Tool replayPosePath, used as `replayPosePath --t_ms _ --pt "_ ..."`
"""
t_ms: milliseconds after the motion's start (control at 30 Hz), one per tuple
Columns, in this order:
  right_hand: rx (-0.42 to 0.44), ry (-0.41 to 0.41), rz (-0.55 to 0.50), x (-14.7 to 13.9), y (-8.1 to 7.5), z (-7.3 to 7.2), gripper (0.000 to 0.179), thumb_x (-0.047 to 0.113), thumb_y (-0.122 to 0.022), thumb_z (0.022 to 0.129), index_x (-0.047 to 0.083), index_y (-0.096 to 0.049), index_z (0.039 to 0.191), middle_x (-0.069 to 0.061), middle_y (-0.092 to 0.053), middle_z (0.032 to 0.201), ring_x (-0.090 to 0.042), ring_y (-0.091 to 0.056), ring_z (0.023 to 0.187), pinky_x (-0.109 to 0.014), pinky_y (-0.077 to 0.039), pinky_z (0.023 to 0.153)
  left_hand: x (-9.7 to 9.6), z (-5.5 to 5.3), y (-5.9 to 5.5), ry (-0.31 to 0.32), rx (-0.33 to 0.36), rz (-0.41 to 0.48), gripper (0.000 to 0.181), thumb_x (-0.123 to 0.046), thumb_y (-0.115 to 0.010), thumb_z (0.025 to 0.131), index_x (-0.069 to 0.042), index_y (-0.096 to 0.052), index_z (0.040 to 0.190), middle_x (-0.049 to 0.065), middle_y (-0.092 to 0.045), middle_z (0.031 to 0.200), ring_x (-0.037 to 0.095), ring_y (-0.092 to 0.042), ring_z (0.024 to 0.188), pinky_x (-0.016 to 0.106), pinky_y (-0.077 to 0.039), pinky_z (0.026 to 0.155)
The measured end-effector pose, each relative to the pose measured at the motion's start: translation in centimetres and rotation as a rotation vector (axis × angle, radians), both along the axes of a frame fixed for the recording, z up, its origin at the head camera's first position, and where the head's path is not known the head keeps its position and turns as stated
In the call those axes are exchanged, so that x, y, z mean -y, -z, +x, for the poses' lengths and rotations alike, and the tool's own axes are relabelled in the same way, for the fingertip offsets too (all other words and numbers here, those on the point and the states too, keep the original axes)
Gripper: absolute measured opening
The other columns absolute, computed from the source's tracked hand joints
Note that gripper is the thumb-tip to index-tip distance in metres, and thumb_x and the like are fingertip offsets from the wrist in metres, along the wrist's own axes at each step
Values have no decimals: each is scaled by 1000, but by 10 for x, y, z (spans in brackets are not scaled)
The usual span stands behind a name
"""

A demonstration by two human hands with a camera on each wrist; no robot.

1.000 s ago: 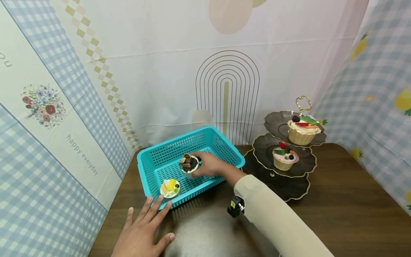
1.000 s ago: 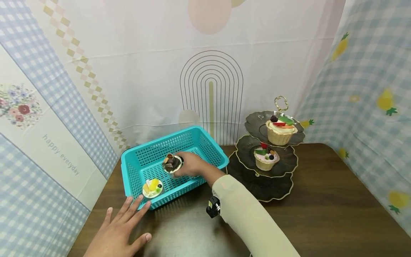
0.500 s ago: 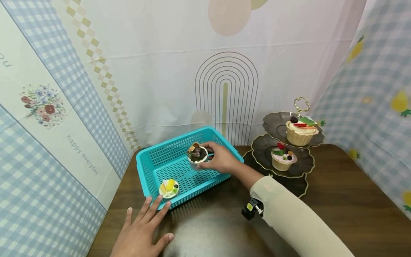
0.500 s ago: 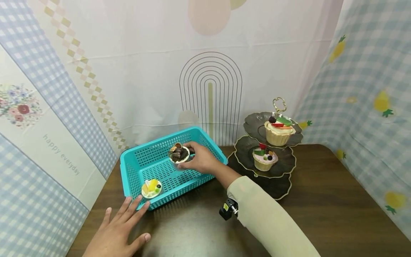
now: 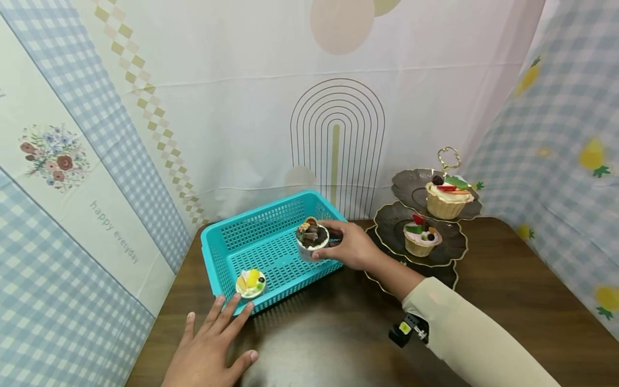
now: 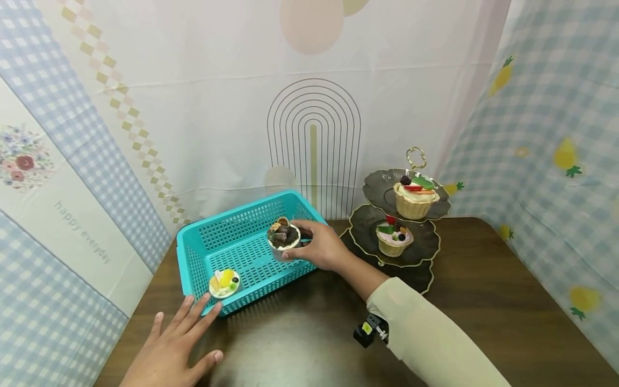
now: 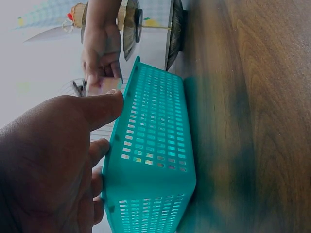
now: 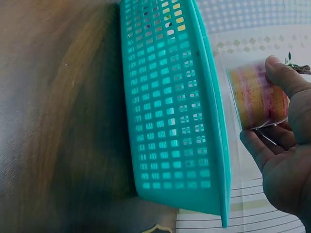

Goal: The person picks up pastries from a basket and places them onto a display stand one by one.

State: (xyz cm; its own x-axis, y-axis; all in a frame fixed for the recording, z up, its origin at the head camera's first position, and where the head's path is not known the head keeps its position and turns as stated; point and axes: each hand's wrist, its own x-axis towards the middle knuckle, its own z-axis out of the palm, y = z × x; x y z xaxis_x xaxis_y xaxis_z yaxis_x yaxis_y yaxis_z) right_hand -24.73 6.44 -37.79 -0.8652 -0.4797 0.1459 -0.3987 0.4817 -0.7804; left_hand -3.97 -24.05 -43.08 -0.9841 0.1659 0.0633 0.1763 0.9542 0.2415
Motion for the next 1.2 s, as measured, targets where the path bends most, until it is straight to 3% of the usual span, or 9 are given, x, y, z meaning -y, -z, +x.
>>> replayPosePath --t_ms 367,867,1200 --pt "6 39 -26 -42 -2 24 75 28 -92 80 8 -59 145 -11 -69 126 -25 -69 111 -33 -61 80 0 -2 0 13 -17 12 83 -65 -68 89 -36 -37 160 -6 -26 168 30 -20 154 77 -12 112" --pt "80 81 -76 -83 12 43 81 26 -93 77 7 -57 146 -13 -67 131 -24 -68 113 -28 -61 80 0 -2 0 6 7 0 83 -66 -67 89 -36 -36 160 -5 -25 168 31 -20 154 78 -12 112" --pt "41 106 -19 -102 27 56 79 31 -92 78 3 -59 144 -13 -69 128 -20 -69 110 -30 -59 85 1 -2 -1 9 17 -11 84 -67 -67 89 -35 -37 161 -5 -25 168 32 -19 155 77 -12 112"
